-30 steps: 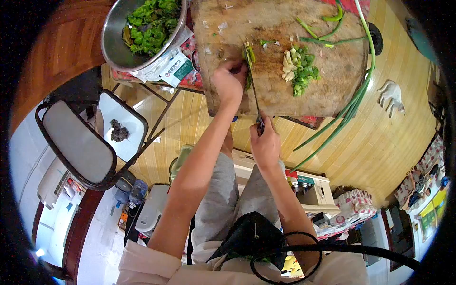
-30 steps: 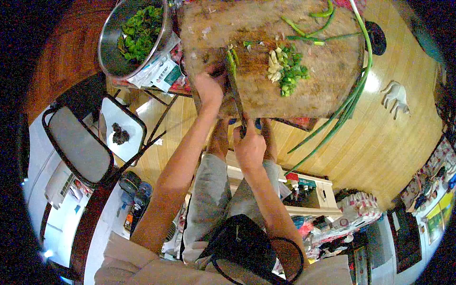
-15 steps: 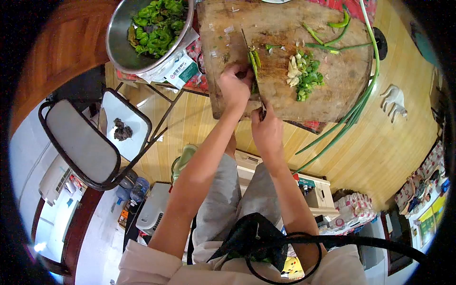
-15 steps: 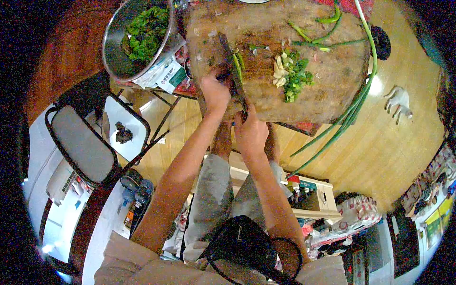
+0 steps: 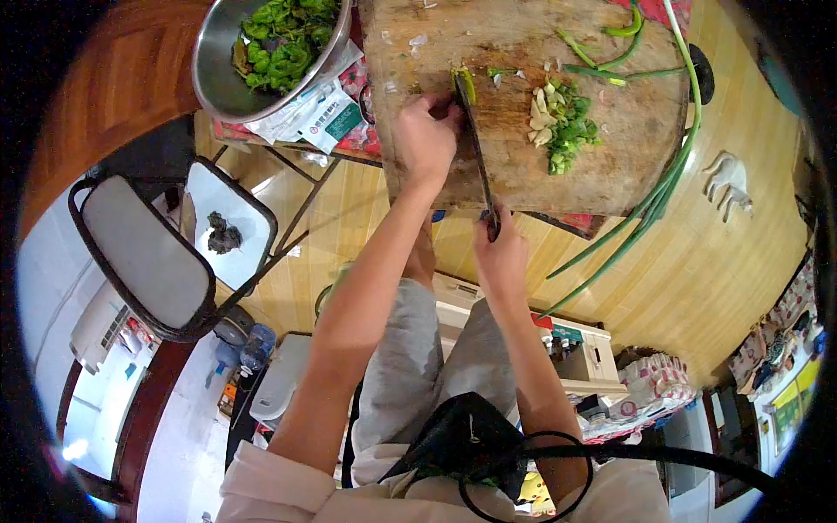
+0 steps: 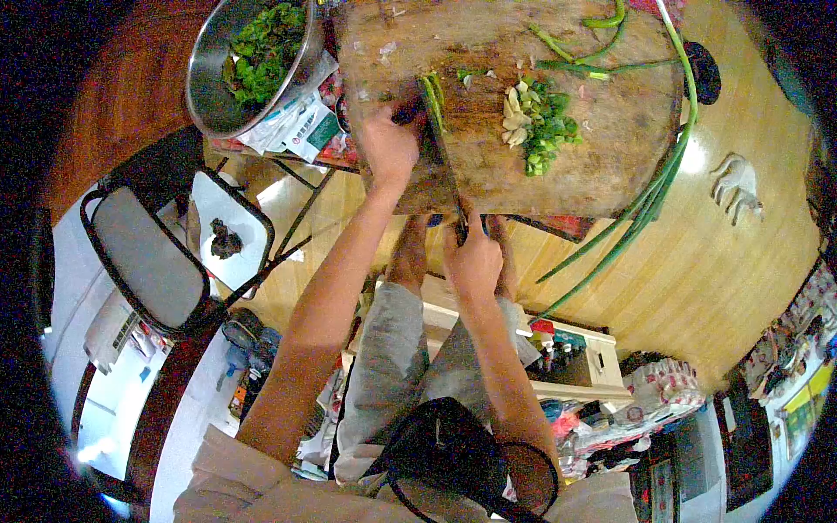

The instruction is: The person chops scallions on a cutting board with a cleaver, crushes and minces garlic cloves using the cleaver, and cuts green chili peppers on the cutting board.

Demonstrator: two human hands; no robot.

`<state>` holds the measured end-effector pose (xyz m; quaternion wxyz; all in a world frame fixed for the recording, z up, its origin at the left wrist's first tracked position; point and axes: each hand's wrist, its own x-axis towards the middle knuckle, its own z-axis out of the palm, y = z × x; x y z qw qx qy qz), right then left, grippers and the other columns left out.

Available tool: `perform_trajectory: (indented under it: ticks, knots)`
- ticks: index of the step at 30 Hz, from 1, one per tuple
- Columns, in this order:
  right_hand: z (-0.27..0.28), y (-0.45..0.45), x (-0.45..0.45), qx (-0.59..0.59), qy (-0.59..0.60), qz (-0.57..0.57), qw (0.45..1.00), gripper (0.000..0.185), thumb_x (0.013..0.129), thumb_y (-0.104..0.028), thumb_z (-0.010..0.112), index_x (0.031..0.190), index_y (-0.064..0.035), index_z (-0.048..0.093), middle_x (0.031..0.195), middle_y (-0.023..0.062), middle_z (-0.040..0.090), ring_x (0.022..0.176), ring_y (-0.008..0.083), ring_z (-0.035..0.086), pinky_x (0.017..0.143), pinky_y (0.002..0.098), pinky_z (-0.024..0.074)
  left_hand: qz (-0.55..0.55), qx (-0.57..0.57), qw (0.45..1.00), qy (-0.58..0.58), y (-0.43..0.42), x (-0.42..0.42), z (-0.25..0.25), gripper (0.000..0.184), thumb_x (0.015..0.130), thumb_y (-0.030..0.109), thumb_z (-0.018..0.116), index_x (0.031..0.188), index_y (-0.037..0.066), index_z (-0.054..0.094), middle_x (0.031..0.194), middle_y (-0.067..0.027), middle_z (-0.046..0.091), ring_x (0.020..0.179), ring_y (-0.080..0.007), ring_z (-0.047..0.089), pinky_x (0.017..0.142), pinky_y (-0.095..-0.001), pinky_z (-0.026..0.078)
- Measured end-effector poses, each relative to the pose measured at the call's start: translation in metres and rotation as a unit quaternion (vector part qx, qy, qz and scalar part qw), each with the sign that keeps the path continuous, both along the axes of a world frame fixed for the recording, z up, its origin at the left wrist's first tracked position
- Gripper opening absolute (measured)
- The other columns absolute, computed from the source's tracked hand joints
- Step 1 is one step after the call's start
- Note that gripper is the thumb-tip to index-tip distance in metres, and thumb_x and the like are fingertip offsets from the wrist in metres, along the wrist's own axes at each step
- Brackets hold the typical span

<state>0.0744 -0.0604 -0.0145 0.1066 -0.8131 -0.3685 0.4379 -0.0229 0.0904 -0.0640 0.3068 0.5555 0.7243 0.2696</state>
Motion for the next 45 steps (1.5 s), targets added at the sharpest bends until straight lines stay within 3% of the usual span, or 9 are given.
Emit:
perform_trajectory:
  ticks: [4,6,15,20,26,31,33,35,45]
  knots:
    - [0.006,0.005,0.000,0.010,-0.008,0.016,1.000,0.036,0.088,-0.019,0.058,0.120,-0.0040,0.058,0.074,0.0224,0.065,0.068,0.0396,0.064,0.061,0.0457,0.0493,-0.008,-0.041,0.999,-0.005,-0.007,0.002,0.019,0.019,0.073,0.008,0.073,0.089,-0.001,0.072,0.084,-0.0211,0.068,0.076,-0.0373,0.066,0.070,-0.0410,0.052]
    - [0.012,0.019,-0.002,0.007,-0.017,0.022,1.000,0.036,0.088,-0.020,0.058,0.120,-0.0045,0.058,0.075,0.0226,0.065,0.068,0.0402,0.064,0.062,0.0467,0.0493,-0.070,-0.020,0.994,0.082,-0.012,0.001,0.025,0.017,0.073,0.007,0.072,0.088,0.001,0.072,0.082,-0.0205,0.068,0.074,-0.0368,0.067,0.069,-0.0415,0.053]
    - [-0.014,0.047,-0.005,0.074,-0.043,0.036,0.996,0.035,0.086,-0.021,0.057,0.118,-0.0058,0.060,0.073,0.0220,0.064,0.067,0.0410,0.063,0.062,0.0477,0.0495,-0.037,-0.078,0.996,0.001,-0.035,-0.007,0.007,0.014,0.074,0.005,0.068,0.088,0.001,0.070,0.084,-0.0200,0.068,0.079,-0.0357,0.066,0.072,-0.0408,0.052]
    - [-0.005,0.049,0.019,0.033,0.027,0.034,0.998,0.039,0.084,-0.024,0.061,0.119,-0.0056,0.056,0.076,0.0233,0.066,0.068,0.0414,0.065,0.062,0.0507,0.0522,-0.015,-0.070,0.996,0.046,-0.037,-0.001,0.011,0.015,0.075,0.005,0.067,0.089,-0.001,0.067,0.086,-0.0187,0.067,0.079,-0.0346,0.066,0.071,-0.0408,0.052]
    - [0.008,0.008,0.037,0.110,0.096,-0.066,0.987,0.030,0.084,-0.018,0.063,0.110,-0.0026,0.060,0.064,0.0140,0.060,0.055,0.0266,0.061,0.055,0.0380,0.0492,-0.021,-0.027,0.999,0.025,-0.040,0.006,0.007,0.017,0.077,0.009,0.069,0.091,-0.001,0.067,0.084,-0.0185,0.066,0.076,-0.0341,0.066,0.069,-0.0409,0.052]
    - [0.031,0.000,0.043,0.027,0.063,-0.029,0.997,0.031,0.085,-0.017,0.062,0.114,-0.0042,0.060,0.068,0.0145,0.063,0.059,0.0285,0.064,0.057,0.0389,0.0502,-0.004,-0.043,0.999,-0.023,-0.031,0.011,0.022,0.017,0.079,0.007,0.069,0.094,-0.002,0.068,0.086,-0.0185,0.067,0.075,-0.0324,0.066,0.068,-0.0390,0.051]
    - [0.032,-0.002,0.042,0.001,0.056,-0.021,0.998,0.033,0.086,-0.019,0.063,0.116,-0.0047,0.060,0.069,0.0148,0.064,0.061,0.0299,0.065,0.058,0.0395,0.0506,0.029,-0.025,0.998,-0.054,-0.031,0.008,0.010,0.021,0.083,0.012,0.069,0.102,0.004,0.070,0.091,-0.0152,0.072,0.084,-0.0281,0.069,0.077,-0.0365,0.053]
    - [0.031,-0.004,0.038,-0.020,0.035,0.021,0.999,0.036,0.086,-0.021,0.063,0.118,-0.0061,0.059,0.073,0.0162,0.065,0.066,0.0325,0.067,0.060,0.0421,0.0515,0.036,-0.024,0.998,-0.048,-0.036,0.007,0.011,0.019,0.081,0.007,0.069,0.099,0.001,0.070,0.087,-0.0157,0.070,0.077,-0.0264,0.068,0.072,-0.0355,0.052]
    - [0.031,0.006,0.011,0.001,0.044,0.017,0.999,0.041,0.087,-0.020,0.059,0.126,-0.0104,0.056,0.072,0.0205,0.065,0.065,0.0375,0.065,0.064,0.0462,0.0531,0.032,-0.047,0.994,-0.089,-0.046,0.001,0.003,0.020,0.079,0.002,0.068,0.098,0.001,0.071,0.085,-0.0154,0.070,0.073,-0.0228,0.068,0.070,-0.0323,0.052]
